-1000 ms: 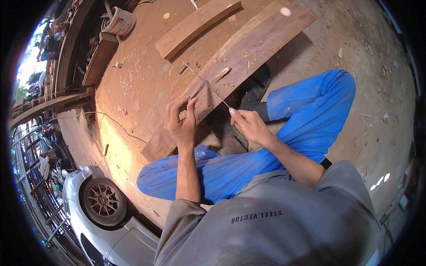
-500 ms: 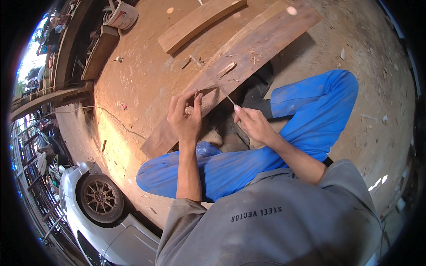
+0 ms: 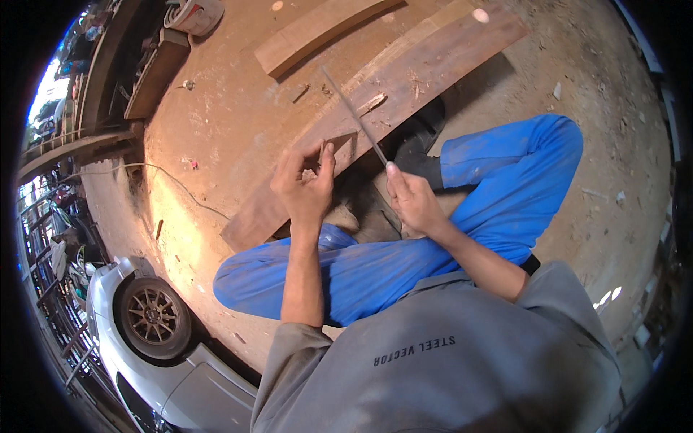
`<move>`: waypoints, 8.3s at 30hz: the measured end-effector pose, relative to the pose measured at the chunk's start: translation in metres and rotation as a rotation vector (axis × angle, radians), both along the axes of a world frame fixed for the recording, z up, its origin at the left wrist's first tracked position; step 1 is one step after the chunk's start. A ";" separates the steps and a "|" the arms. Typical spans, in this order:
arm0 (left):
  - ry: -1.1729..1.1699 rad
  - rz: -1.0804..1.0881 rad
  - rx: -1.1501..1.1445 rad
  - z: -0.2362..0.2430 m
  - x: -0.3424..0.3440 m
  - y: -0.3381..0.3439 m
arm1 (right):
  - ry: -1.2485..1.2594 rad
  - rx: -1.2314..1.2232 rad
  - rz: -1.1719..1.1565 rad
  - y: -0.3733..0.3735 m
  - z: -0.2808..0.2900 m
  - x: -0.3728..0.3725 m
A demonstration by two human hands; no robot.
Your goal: The person whittles a small piece of wood using a large blade, scraping along the surface while holding the piece by hand.
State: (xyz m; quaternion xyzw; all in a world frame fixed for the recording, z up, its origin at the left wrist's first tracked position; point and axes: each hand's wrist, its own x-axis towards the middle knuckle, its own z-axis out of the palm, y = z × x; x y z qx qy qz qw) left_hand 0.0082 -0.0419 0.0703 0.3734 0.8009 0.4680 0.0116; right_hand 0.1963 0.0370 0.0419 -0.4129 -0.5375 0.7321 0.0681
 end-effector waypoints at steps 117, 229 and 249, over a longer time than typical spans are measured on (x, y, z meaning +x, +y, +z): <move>0.195 -0.074 -0.119 0.003 0.027 0.011 | -0.058 0.216 0.002 0.004 -0.003 0.004; -0.944 -0.061 -0.009 0.014 0.010 0.009 | -0.110 0.078 0.011 0.037 0.043 0.036; -1.047 -0.038 -0.024 0.014 0.001 0.002 | -0.021 0.271 0.089 0.062 0.090 0.025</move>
